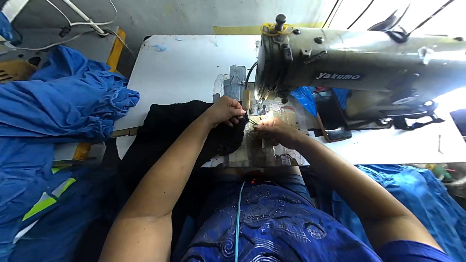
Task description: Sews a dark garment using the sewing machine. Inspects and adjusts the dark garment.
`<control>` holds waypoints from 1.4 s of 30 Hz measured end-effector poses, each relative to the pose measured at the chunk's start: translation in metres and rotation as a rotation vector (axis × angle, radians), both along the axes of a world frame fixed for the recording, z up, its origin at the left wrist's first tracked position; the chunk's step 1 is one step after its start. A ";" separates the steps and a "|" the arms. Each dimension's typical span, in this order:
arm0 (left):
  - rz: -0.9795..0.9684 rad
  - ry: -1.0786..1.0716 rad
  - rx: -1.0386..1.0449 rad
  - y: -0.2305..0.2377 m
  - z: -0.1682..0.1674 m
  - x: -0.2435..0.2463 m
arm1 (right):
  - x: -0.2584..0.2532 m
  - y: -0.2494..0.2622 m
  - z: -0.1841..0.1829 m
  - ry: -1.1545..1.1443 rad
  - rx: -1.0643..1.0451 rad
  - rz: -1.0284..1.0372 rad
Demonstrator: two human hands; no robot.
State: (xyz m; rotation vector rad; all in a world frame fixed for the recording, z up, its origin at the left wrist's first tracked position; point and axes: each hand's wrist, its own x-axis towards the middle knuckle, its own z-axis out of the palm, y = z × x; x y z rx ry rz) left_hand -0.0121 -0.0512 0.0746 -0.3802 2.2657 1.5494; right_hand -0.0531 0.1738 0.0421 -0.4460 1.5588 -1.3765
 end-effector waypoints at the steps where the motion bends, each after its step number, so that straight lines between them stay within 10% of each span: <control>1: -0.004 0.025 0.005 0.000 -0.001 0.001 | -0.001 -0.002 0.000 0.020 0.017 0.007; 27: -0.094 0.130 -0.112 0.002 0.001 0.002 | -0.029 -0.023 0.008 0.196 0.084 0.215; 35: 0.141 0.230 -0.050 0.002 0.008 0.018 | -0.018 0.016 0.005 0.420 0.218 0.109; 42: -0.299 0.794 -0.700 0.067 -0.030 0.056 | -0.010 0.045 0.009 0.856 0.488 -0.043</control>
